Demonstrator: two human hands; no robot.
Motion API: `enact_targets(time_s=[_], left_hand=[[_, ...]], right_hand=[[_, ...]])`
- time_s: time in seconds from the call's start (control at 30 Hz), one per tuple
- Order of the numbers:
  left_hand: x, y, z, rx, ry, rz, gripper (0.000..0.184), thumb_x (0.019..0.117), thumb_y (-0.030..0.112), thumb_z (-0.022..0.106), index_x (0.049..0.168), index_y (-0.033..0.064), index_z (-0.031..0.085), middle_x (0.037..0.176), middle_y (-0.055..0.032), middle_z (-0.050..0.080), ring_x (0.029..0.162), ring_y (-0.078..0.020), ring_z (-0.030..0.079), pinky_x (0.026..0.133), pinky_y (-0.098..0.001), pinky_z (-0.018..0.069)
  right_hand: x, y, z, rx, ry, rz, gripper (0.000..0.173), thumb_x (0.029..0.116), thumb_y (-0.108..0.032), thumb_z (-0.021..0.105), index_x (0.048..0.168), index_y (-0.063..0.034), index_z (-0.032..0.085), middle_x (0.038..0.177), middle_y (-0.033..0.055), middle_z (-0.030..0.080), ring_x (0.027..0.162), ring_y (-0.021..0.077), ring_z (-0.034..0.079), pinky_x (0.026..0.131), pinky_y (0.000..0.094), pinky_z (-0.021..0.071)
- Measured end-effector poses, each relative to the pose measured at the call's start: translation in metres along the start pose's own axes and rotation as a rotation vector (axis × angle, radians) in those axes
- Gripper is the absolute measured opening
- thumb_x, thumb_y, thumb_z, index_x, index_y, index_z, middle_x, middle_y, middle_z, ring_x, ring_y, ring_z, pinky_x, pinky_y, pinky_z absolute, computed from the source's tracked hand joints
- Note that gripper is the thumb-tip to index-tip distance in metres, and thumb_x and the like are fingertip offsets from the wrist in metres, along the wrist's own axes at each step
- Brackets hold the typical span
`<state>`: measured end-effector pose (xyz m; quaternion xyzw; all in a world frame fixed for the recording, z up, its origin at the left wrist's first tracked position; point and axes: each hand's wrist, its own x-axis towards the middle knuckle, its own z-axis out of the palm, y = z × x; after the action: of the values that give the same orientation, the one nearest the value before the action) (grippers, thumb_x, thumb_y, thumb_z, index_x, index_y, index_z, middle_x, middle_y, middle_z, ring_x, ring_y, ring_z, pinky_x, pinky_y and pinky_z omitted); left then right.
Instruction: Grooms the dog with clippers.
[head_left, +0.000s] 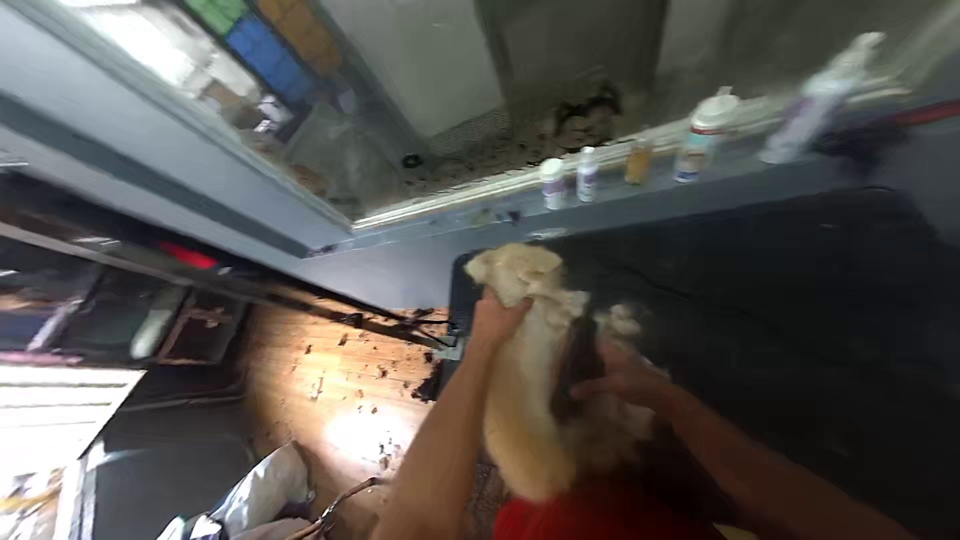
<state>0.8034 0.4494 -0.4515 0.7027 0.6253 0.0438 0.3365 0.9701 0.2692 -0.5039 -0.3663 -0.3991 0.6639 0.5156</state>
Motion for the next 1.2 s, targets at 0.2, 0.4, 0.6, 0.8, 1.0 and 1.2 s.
enact_targets(time_s=[0.2,0.4,0.6,0.8,1.0,1.2], left_hand=[[-0.040,0.030,-0.002,0.266,0.034,-0.075,0.138,0.0670,0.080,0.076,0.163,0.0080,0.008,0.135,-0.0290,0.058,0.117,-0.0464,0.063,0.095,-0.0683,0.0514],[-0.031,0.006,0.012,0.210,0.006,0.001,0.115,0.0834,0.066,0.073,0.163,0.0097,0.012,0.134,-0.0312,0.058,0.120,-0.0496,0.060,0.097,-0.0712,0.0476],[-0.024,-0.010,0.004,0.091,-0.045,0.011,0.105,0.0821,0.065,0.075,0.160,0.0182,0.023,0.124,-0.0232,0.066,0.111,-0.0413,0.067,0.091,-0.0688,0.0519],[-0.024,-0.013,0.008,0.092,-0.067,0.064,0.102,0.0835,0.062,0.076,0.160,0.0171,0.025,0.129,-0.0200,0.064,0.117,-0.0363,0.065,0.097,-0.0652,0.0510],[-0.023,-0.011,0.010,0.055,-0.083,0.096,0.082,0.0929,0.042,0.073,0.158,0.0176,0.030,0.130,-0.0189,0.065,0.116,-0.0340,0.065,0.098,-0.0632,0.0507],[-0.020,-0.015,0.008,0.054,-0.060,0.075,0.091,0.0874,0.054,0.077,0.159,0.0217,0.030,0.126,-0.0159,0.067,0.112,-0.0306,0.068,0.096,-0.0610,0.0536]], right_hand=[[0.029,-0.011,-0.033,0.226,0.451,-0.453,0.083,0.0808,-0.008,0.081,0.145,-0.0041,0.029,0.105,0.0195,0.070,0.097,0.0336,0.072,0.090,0.0509,0.0609],[0.058,-0.023,-0.029,0.059,0.346,-0.399,0.083,0.0727,0.000,0.087,0.138,0.0029,0.036,0.106,0.0176,0.072,0.100,0.0299,0.073,0.093,0.0464,0.0609],[0.040,0.024,-0.029,0.172,0.136,-0.322,0.080,0.0711,-0.001,0.084,0.137,0.0020,0.038,0.104,0.0199,0.071,0.096,0.0321,0.073,0.088,0.0481,0.0613],[0.037,0.008,-0.037,0.224,0.146,-0.347,0.072,0.0726,0.000,0.080,0.132,0.0029,0.041,0.101,0.0215,0.071,0.094,0.0340,0.073,0.088,0.0496,0.0612],[0.064,-0.010,-0.039,0.284,0.204,-0.591,0.071,0.0727,0.011,0.078,0.130,0.0022,0.038,0.105,0.0255,0.069,0.100,0.0391,0.071,0.090,0.0521,0.0598],[0.046,0.030,-0.041,0.257,0.089,-0.420,0.067,0.0687,0.007,0.076,0.127,0.0013,0.043,0.098,0.0219,0.071,0.093,0.0344,0.072,0.085,0.0488,0.0608]])
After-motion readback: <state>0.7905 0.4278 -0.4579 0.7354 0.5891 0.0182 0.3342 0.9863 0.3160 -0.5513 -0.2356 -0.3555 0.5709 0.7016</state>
